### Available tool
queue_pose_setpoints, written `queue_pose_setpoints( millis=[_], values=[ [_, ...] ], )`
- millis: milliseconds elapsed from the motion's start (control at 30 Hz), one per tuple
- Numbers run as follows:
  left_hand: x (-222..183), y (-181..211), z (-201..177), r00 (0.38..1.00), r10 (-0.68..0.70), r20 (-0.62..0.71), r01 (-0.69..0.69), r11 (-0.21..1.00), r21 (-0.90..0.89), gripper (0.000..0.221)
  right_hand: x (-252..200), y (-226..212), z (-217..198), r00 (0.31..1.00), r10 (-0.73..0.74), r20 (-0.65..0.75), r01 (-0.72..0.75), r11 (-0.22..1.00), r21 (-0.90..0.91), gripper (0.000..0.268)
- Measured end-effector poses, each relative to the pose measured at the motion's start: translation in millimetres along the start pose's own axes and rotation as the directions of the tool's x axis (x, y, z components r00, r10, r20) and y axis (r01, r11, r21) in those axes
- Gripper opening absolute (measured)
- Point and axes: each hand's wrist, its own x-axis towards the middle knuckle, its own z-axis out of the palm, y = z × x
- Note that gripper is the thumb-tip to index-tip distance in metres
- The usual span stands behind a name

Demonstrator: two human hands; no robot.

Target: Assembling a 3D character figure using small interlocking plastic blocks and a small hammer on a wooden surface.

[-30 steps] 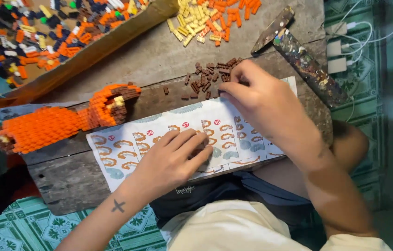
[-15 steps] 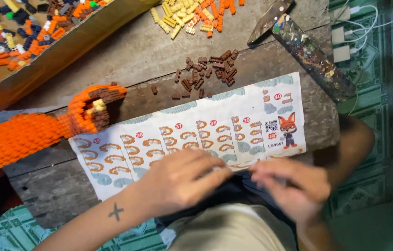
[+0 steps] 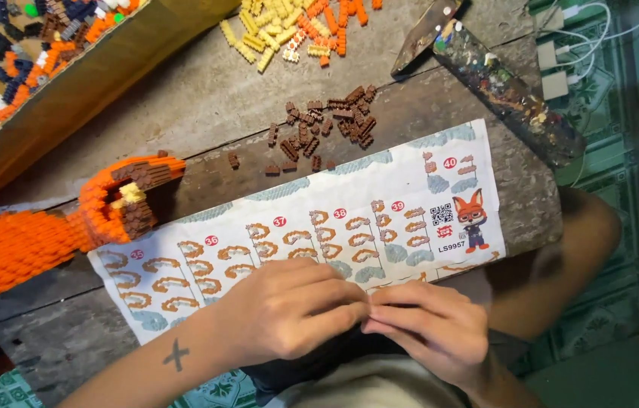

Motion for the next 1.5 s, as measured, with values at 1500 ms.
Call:
queue_pose_setpoints(
  millis=[1500],
  values=[
    [-12, -21, -38, 0.958, -0.215, 0.19, 0.193, 0.973, 0.128, 0.014, -24, 50, -51, 0.994, -0.093, -0.06, 0.053, 0.879, -0.474, 0.02]
  ],
)
